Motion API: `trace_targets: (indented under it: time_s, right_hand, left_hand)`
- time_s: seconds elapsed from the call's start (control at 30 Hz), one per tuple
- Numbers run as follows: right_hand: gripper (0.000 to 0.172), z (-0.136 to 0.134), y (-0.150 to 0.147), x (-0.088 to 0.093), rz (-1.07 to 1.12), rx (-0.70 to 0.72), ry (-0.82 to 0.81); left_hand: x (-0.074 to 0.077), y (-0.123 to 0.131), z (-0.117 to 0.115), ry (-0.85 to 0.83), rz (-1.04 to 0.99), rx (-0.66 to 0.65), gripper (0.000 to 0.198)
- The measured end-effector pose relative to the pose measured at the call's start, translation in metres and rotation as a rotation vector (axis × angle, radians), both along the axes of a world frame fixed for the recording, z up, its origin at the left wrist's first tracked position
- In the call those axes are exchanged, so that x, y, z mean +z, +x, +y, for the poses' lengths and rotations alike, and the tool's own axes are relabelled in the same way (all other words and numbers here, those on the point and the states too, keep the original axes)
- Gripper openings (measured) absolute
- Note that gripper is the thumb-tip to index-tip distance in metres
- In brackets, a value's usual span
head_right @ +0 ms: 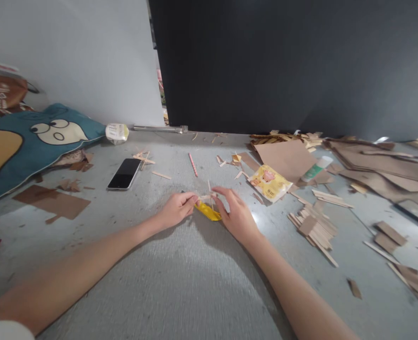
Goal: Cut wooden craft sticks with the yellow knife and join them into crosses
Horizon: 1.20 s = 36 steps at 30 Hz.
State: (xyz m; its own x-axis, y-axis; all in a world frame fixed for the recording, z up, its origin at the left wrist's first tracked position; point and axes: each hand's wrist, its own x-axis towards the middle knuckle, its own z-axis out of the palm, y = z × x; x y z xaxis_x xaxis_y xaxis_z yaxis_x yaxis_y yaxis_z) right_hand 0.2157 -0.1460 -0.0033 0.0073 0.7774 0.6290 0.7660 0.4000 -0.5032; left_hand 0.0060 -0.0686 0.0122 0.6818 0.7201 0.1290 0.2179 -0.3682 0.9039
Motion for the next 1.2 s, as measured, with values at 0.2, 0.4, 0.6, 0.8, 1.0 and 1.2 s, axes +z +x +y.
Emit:
trace_targets:
  time_s: [0.2,0.4,0.6,0.8,1.0,1.2]
  right_hand:
    - [0.027,-0.001,-0.007,-0.003,-0.294,-0.095,-0.039]
    - [0.026,-0.002,-0.014,-0.006,-0.512,0.047,-0.223]
    - [0.038,-0.011,-0.016,-0.004,-0.165,-0.061,-0.282]
    - [0.045,-0.010,-0.024,-0.009,-0.036,-0.097,-0.255]
    - [0.051,-0.007,-0.030,-0.011,-0.176,-0.087,-0.192]
    - [0.052,-0.007,-0.034,-0.009,-0.229,-0.069,-0.186]
  left_hand:
    - [-0.005,-0.006,0.027,0.039,-0.062,0.254,0.038]
    - [-0.009,-0.011,0.046,-0.027,-0.112,0.374,0.028]
    - [-0.012,-0.011,0.049,-0.004,-0.050,0.397,0.032]
    - [-0.004,-0.017,0.052,0.195,0.161,0.268,0.032]
    - [-0.005,-0.018,0.055,0.232,0.205,0.229,0.035]
    - [-0.010,-0.018,0.056,0.233,0.183,0.211,0.035]
